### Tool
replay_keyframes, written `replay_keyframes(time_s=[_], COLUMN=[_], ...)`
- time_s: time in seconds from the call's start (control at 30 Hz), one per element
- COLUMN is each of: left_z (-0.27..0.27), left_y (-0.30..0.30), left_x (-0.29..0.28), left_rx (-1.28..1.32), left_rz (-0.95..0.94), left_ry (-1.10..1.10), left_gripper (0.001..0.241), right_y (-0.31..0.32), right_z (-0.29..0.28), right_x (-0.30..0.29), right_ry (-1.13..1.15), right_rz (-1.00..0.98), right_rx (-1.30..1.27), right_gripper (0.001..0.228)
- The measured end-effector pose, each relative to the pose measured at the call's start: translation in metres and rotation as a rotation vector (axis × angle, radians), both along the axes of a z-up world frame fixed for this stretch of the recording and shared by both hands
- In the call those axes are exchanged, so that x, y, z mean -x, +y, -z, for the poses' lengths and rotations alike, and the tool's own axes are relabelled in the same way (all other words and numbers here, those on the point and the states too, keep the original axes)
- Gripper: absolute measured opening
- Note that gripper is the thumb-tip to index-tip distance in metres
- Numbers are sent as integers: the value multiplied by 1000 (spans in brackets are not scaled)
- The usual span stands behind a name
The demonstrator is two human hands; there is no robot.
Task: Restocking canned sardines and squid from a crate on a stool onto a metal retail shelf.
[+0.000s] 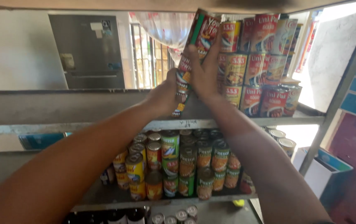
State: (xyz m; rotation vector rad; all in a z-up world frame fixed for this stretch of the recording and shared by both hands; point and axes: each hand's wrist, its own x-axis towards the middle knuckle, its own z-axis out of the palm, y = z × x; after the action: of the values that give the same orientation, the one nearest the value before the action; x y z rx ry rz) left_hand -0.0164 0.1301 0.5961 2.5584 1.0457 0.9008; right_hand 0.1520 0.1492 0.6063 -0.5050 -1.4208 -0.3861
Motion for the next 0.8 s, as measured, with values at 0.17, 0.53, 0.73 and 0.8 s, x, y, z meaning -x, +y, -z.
replay_keyframes(time_s=[0.17, 0.53, 0.73, 0.8], left_z=[-7, 11, 40, 53], left_y=[-37, -119, -178, -194], left_x=[6, 8, 9, 10], left_rx=[-193, -382, -357, -357], left_rz=[95, 264, 332, 360], left_ry=[-114, -155, -119, -111], left_gripper=[85, 92, 92, 92], right_y=[-51, -133, -206, -219], right_z=[-13, -5, 38, 59], right_x=[2, -36, -59, -70], right_ry=[-41, -34, -378, -379], right_rz=[-112, -51, 816, 857], right_rx=[10, -31, -150, -96], right_gripper=[77, 23, 28, 31])
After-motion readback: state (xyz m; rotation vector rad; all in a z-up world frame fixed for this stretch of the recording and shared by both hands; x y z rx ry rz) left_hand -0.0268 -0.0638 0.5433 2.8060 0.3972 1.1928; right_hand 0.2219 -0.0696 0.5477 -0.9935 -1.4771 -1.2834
